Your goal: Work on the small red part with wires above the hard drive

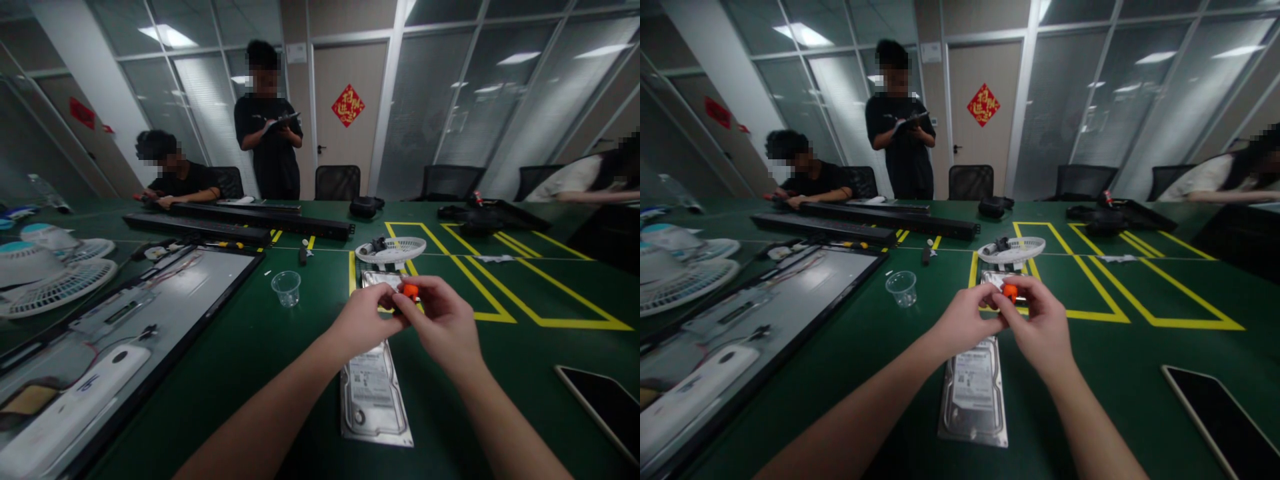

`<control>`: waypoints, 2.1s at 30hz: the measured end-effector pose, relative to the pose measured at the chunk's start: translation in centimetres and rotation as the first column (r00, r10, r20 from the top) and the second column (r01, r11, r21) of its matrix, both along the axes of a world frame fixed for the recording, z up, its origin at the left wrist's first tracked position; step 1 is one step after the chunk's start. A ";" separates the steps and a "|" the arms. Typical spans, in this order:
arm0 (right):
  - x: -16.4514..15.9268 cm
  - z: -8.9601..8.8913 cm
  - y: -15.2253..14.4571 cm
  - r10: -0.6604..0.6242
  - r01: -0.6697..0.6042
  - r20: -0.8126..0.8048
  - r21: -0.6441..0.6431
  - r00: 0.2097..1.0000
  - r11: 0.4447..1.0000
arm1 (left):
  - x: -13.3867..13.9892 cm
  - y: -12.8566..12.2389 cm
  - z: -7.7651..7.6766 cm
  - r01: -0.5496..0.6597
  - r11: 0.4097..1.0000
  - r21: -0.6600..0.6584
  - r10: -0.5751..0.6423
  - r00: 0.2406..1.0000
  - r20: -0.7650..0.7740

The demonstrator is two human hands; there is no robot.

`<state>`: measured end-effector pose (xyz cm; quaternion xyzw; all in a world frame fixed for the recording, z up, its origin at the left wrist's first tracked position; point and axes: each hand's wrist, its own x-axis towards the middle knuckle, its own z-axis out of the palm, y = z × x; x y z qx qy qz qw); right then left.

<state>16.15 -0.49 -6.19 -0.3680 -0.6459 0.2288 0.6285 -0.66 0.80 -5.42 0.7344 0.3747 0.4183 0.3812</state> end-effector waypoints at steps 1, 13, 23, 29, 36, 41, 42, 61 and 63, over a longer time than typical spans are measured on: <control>0.0 0.0 0.0 0.001 -0.001 -0.002 0.004 1.000 1.000 | 0.0 0.0 -0.1 0.005 1.000 0.003 -0.005 1.000 -0.007; 0.0 0.3 -0.2 0.005 -0.005 0.000 0.012 1.000 1.000 | 0.0 -0.2 0.4 -0.025 1.000 -0.001 0.025 1.000 0.002; 0.1 0.0 -0.3 0.052 -0.051 0.011 -0.036 0.999 0.998 | 0.0 -0.2 0.4 0.023 1.000 0.014 -0.023 1.000 0.018; -0.1 0.1 -0.2 0.009 -0.009 -0.020 0.002 1.000 1.000 | -0.1 -0.1 0.2 -0.002 1.000 0.027 0.002 1.000 -0.006; 0.2 -0.1 -0.2 0.084 -0.085 -0.013 -0.029 0.996 0.996 | -0.1 -0.1 0.3 0.061 0.998 0.010 -0.061 0.998 0.013; 0.0 -0.3 0.1 0.034 -0.033 -0.036 0.005 0.999 0.999 | -0.1 -0.3 0.2 -0.002 1.000 0.031 0.002 1.000 0.002; 0.0 -0.3 0.1 0.035 -0.034 -0.036 0.009 0.999 0.999 | -0.1 -0.2 0.2 -0.007 0.999 0.037 0.007 1.000 -0.006; 0.1 -0.4 0.1 0.071 -0.071 -0.022 -0.001 0.997 0.997 | -0.2 -0.1 0.3 0.021 1.000 0.013 -0.021 1.000 -0.017; 0.2 -0.4 -0.1 0.100 -0.101 -0.014 -0.022 0.995 0.995 | -0.2 -0.1 0.3 0.034 0.999 0.012 -0.034 0.999 -0.033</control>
